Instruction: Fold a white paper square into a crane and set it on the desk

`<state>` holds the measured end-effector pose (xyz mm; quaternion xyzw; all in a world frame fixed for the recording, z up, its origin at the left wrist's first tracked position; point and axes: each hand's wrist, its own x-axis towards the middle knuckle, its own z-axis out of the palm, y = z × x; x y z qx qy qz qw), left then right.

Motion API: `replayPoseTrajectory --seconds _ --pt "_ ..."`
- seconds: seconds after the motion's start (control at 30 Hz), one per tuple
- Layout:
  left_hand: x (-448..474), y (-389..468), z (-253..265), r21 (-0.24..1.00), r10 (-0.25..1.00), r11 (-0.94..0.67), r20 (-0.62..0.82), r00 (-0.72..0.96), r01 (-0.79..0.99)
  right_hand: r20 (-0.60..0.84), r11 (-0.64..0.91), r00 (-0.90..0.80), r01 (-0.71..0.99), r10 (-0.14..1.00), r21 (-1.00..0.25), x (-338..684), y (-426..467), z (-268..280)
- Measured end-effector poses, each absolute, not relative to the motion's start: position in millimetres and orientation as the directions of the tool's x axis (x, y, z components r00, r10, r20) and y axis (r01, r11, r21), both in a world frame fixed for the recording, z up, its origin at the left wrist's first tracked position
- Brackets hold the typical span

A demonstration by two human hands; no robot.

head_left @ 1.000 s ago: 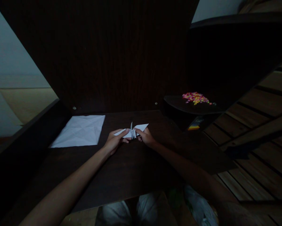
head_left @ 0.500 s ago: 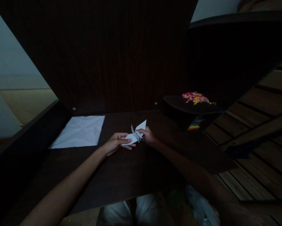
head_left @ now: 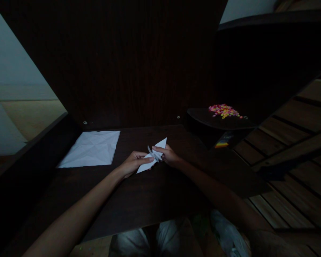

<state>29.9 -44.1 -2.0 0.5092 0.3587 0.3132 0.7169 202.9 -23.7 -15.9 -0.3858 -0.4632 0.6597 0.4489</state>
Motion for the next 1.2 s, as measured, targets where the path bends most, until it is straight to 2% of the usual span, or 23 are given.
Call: replayPoseTrajectory --seconds 0.2,0.5,0.9,1.2 --pt "30.5 -45.4 -0.4 0.949 0.831 0.293 -0.194 0.521 -0.114 -0.183 -0.289 -0.334 -0.304 0.925 -0.908 202.8 -24.3 -14.5" --pt "29.7 -44.3 -4.0 0.951 0.844 0.287 -0.195 0.5 -0.112 -0.177 -0.292 -0.288 -0.424 0.941 -0.857 205.0 -19.1 -14.0" --pt "27.8 -42.2 -6.1 0.97 0.846 0.209 -0.115 0.521 -0.125 -0.206 -0.325 -0.277 -0.503 0.938 -0.801 204.5 -19.2 -10.0" --pt "24.4 -42.0 -5.3 0.992 0.825 0.096 -0.036 0.564 -0.077 -0.147 -0.291 -0.319 -0.469 0.936 -0.834 205.2 -20.2 -19.2"
